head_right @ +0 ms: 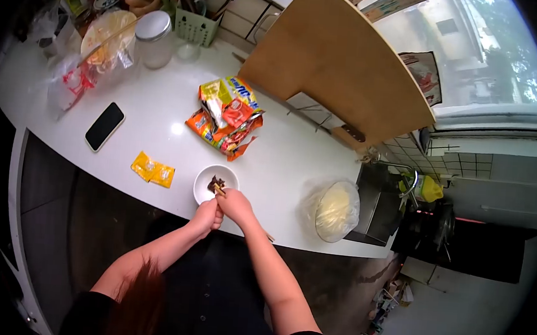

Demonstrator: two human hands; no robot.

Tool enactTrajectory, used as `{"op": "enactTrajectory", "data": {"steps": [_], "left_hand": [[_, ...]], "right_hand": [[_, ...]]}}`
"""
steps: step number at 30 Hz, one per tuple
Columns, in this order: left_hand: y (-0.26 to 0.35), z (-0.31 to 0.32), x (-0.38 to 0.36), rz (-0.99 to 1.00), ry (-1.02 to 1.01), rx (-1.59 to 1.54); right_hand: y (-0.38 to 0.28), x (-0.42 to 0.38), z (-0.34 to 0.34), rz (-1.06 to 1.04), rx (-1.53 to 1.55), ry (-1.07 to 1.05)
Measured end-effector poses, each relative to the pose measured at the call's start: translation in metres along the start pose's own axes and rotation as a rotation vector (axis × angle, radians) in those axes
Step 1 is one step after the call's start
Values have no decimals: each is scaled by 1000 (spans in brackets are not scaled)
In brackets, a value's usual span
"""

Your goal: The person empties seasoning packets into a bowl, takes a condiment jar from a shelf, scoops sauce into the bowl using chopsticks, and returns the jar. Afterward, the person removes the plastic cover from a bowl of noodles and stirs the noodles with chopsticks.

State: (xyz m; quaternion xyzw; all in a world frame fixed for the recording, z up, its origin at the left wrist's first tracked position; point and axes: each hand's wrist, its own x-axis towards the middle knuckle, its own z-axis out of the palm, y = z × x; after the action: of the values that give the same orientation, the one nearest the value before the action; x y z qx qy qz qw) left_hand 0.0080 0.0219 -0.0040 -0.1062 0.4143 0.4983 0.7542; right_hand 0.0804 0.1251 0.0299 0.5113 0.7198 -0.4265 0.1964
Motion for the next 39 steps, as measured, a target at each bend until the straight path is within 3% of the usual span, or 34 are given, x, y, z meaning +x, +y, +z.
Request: {"op": "enactTrajectory", "data": {"steps": [6, 9, 15, 19, 25, 30, 33, 39], "left_hand": [[11, 2, 3, 10, 16, 68], [-1, -2, 0, 28, 2, 91], [1, -3, -4, 48, -20, 99], [-1, -2, -1, 81, 21, 168], [-7, -4, 3, 375, 147, 544], [-5, -7, 4, 473, 162, 742], [-5, -9, 3, 494, 128, 929], [-2, -14, -1, 524, 45, 1133]], "right_hand": [[5, 1, 11, -28, 67, 97], [29, 14, 8, -60, 219, -4], [14, 9, -21, 166, 378, -139], [4, 2, -17, 100, 425, -98], [3, 1, -12, 135, 250, -111], [4, -3, -12, 35, 247, -86], [-4, -3, -27, 42, -44, -186], [-24, -12, -19, -25, -163, -154]]}}
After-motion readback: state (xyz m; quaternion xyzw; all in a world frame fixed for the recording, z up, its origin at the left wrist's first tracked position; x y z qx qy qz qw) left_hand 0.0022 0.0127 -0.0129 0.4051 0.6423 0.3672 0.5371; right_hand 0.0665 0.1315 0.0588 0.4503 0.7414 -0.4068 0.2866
